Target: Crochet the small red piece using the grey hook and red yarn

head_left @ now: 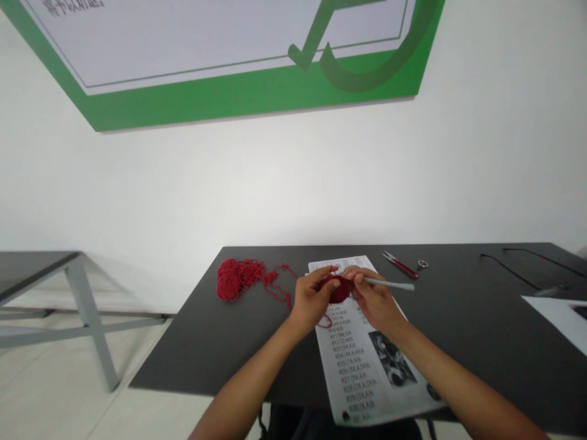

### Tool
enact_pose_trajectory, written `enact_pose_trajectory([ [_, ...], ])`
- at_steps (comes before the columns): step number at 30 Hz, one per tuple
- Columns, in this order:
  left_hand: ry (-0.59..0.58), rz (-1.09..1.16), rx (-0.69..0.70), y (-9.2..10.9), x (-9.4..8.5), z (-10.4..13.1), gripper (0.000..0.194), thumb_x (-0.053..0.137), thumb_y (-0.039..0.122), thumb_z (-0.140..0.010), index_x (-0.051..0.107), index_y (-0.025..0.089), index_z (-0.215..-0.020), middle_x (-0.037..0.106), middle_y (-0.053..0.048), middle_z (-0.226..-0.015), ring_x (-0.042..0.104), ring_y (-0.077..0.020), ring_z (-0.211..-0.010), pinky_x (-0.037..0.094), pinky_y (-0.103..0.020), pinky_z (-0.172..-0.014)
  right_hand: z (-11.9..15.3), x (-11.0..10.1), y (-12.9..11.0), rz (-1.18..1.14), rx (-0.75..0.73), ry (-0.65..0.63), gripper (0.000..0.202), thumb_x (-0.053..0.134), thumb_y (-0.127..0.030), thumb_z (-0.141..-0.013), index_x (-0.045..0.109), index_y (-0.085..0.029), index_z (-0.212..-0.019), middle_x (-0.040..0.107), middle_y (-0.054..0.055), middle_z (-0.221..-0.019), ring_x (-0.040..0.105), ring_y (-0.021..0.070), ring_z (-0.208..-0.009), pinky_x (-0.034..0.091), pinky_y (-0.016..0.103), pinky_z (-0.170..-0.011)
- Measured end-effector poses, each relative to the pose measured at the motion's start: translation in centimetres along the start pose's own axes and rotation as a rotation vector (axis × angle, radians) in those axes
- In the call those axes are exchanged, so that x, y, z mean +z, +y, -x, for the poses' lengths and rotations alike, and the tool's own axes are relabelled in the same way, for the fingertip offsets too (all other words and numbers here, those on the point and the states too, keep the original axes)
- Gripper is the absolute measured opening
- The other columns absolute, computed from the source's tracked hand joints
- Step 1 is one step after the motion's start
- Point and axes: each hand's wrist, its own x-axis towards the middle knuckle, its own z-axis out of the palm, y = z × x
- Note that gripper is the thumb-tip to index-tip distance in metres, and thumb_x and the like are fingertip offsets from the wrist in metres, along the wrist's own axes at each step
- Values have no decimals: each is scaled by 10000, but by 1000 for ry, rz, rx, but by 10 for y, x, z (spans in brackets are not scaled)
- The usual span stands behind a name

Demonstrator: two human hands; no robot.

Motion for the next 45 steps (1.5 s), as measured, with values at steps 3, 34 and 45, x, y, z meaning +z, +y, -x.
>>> enact_pose_trajectory([
  [3,-2,-112,72,2,0,3,315,735,283,-838,779,193,-1137,813,-89,-950,743,-213,-792,601,-329,-771,2,0,-4,277,-132,-10,307,635,-536,-932,743,-253,-880,716,57,-979,679,237,-961,578,385,-840],
  [34,-103,780,-353,17,-4,2,578,949,402,-613,737,161,-1093,766,-39,-828,710,-141,-691,543,-241,-650,8,-6,-32,477,-289,-199,170,643,-417,-955,760,-301,-914,801,28,-1104,761,228,-1009,604,362,-892],
  [45,-190,856,-366,17,-8,2,558,920,465,-662,720,186,-1102,786,-36,-833,748,-156,-709,576,-235,-649,15,-4,-32,376,-165,-170,285,644,-544,-925,749,-280,-909,805,62,-1138,761,268,-1052,607,404,-916],
])
